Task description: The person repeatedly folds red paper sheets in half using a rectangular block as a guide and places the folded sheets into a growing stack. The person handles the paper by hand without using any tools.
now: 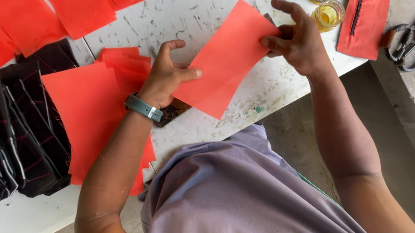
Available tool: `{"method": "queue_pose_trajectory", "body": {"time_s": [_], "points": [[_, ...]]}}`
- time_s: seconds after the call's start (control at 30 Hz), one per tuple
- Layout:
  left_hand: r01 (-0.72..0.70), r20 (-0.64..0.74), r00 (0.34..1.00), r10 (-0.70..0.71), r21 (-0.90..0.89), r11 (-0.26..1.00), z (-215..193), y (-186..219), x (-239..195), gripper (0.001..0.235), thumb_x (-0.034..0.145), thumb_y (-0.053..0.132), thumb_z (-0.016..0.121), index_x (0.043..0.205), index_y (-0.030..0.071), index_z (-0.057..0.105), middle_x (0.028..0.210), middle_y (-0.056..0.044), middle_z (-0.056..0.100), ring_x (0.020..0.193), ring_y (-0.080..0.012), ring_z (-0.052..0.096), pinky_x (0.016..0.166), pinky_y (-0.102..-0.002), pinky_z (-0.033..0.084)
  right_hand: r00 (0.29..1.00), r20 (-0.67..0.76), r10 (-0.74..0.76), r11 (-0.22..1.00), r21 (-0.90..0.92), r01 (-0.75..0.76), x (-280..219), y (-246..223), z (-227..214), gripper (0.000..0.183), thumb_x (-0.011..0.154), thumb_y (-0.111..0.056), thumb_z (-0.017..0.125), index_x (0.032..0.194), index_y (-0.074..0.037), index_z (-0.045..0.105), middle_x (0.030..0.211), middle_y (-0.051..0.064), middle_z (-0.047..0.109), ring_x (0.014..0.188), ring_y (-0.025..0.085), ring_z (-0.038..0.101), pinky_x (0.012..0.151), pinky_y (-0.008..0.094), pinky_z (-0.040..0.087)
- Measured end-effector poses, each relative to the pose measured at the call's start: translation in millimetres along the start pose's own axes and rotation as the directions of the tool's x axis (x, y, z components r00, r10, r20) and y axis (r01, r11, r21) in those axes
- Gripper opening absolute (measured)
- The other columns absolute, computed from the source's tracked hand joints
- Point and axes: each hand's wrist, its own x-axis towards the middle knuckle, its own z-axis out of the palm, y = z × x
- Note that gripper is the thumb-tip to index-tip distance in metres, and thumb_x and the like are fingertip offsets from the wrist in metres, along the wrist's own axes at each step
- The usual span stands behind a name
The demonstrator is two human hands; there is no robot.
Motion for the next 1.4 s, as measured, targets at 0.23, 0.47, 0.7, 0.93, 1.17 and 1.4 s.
{"method": "queue_pose_trajectory", "body": {"time_s": [0.23,0.47,0.7,0.93,1.17,1.4], "points": [[0.06,0.114,0.993,-0.031,-0.263,0.963,-25,18,7,0.08,0.08,0.009,0.082,0.144,0.005,0.035,0.1,-0.015,0.074,0.093,-0.0223,0.073,0.081,-0.037,0.064,0.998,-0.061,-0.013,0.996,-0.088,0.008,-4,18,-23,0.078,0.089,-0.004,0.085,0.154,0.004,0.042,0.09,0.016,0.072,0.078,0.018,0.071,0.066,0.029,0.058],[-0.042,-0.026,0.998,0.065,0.528,0.848,-7,9,12,0.08,0.079,0.013,0.084,0.142,0.007,0.034,0.093,-0.016,0.073,0.085,-0.0237,0.073,0.073,-0.037,0.061,0.993,-0.116,-0.011,0.935,-0.354,-0.031,3,57,-6,0.077,0.085,-0.012,0.088,0.148,0.002,0.047,0.099,0.013,0.078,0.089,0.016,0.077,0.074,0.027,0.062],[0.013,-0.036,0.999,0.017,0.7,0.714,-27,24,26,0.083,0.077,0.025,0.085,0.143,0.009,0.037,0.093,-0.018,0.076,0.089,-0.0259,0.077,0.083,-0.039,0.058,0.987,-0.154,0.041,0.916,-0.389,-0.099,5,57,-6,0.077,0.084,-0.015,0.091,0.145,0.004,0.047,0.096,0.017,0.078,0.086,0.019,0.077,0.072,0.029,0.061],[-0.058,-0.019,0.994,0.11,0.754,0.654,-35,13,51,0.078,0.073,0.027,0.093,0.134,0.006,0.048,0.119,-0.019,0.067,0.103,-0.0282,0.067,0.088,-0.043,0.055,0.987,-0.16,0.033,0.933,-0.349,-0.087,2,58,-7,0.075,0.085,-0.013,0.089,0.145,0.003,0.047,0.095,0.016,0.078,0.087,0.018,0.078,0.073,0.029,0.062],[0.05,-0.065,0.998,-0.008,0.672,0.739,-37,8,45,0.08,0.081,0.036,0.089,0.142,0.008,0.046,0.115,-0.019,0.07,0.099,-0.0251,0.071,0.087,-0.04,0.056,0.89,-0.151,-0.431,0.631,-0.755,0.178,-7,60,6,0.094,0.075,-0.013,0.102,0.151,0.0,0.047,0.1,0.016,0.059,0.078,0.021,0.06,0.061,0.029,0.055],[-0.058,-0.105,0.981,0.163,0.645,0.762,-20,-4,7,0.075,0.068,0.027,0.093,0.129,0.001,0.057,0.096,-0.019,0.077,0.086,-0.0238,0.076,0.073,-0.035,0.06,0.879,-0.169,-0.445,0.554,-0.823,0.123,-32,23,-83,0.069,0.085,-0.023,0.096,0.144,-0.009,0.064,0.126,0.009,0.053,0.1,0.02,0.053,0.077,0.033,0.051]]}}
